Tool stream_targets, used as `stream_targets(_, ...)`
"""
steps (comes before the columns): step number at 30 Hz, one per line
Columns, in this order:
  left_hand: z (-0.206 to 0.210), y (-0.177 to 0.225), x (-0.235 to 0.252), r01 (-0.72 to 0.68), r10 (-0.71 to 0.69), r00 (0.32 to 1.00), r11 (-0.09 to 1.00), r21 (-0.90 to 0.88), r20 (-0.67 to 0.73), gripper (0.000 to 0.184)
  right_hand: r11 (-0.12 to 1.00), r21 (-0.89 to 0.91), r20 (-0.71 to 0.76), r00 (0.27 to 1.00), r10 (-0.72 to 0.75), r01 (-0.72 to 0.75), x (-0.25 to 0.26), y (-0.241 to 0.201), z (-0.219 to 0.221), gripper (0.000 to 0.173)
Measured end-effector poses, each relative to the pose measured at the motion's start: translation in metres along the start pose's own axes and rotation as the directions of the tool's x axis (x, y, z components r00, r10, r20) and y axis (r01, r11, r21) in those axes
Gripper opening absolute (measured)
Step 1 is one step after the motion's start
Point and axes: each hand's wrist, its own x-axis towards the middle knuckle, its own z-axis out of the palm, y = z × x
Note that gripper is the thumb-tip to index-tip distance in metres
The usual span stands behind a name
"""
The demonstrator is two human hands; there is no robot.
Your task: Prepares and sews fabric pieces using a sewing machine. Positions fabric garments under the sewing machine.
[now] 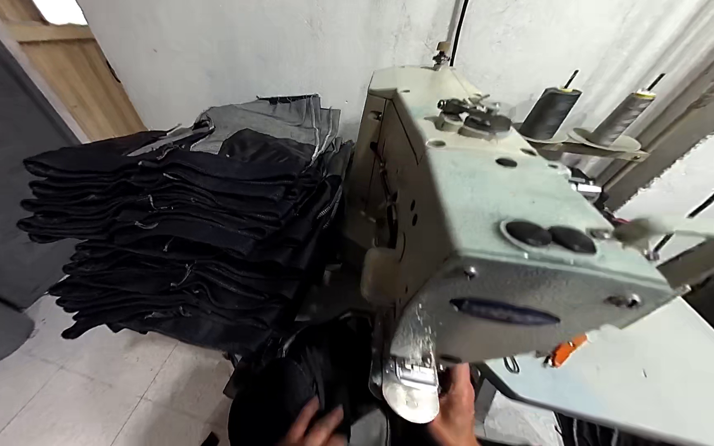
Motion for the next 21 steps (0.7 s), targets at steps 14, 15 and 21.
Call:
stream_targets(14,0.027,-0.085,-0.053,0.076,0.092,0.911,0.921,0.382,-0.402,0.023,0.151,0.445,0.772,0.464,0.435,-0.883,-0.017,0.021,-0.032,0.018)
stream_targets(15,0.031,-0.089,-0.055,0.078,0.099,0.903,0.919,0.386,-0.419,0.024,0.124,0.465,0.786,0.474,0.398,-0.876,-0.013,0.005,-0.031,0.018)
stream_targets(21,0.027,-0.092,-0.052,0.019,0.198,0.866,0.904,0.426,-0.459,0.024,0.380,0.291,0.729,0.461,0.506,-0.878,0.005,-0.024,-0.023,0.015)
